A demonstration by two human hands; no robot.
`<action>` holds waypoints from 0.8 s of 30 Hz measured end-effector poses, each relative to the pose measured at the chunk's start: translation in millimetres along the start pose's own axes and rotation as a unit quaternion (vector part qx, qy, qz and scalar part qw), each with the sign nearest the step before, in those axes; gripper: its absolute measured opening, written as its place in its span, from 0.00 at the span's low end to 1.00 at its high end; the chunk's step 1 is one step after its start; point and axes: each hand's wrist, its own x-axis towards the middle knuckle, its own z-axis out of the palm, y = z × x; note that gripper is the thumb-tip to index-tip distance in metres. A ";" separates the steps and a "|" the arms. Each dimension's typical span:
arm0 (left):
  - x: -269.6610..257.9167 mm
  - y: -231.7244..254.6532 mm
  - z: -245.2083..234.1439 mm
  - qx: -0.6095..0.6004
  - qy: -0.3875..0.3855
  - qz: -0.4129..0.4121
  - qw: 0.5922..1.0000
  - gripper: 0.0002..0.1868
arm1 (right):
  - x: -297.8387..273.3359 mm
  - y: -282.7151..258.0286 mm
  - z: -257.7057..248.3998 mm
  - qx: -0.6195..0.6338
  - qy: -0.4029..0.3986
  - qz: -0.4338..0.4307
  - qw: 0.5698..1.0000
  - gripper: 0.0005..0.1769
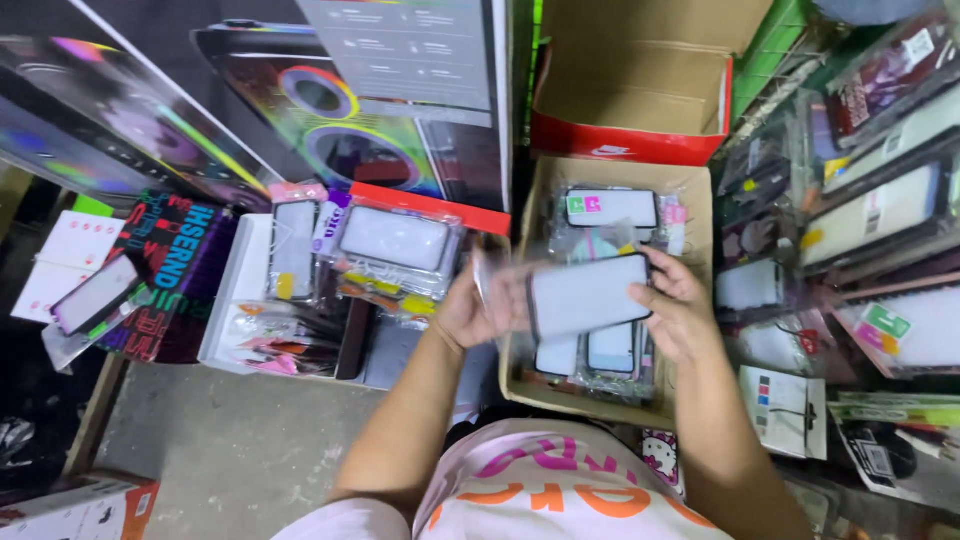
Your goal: Sorting and organizing mobile phone screen protectors and related cleaning accessories.
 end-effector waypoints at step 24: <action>-53.3 -28.6 -111.7 0.382 0.420 0.327 0.756 0.07 | -0.8 25.9 88.4 0.187 0.020 0.041 0.981 0.34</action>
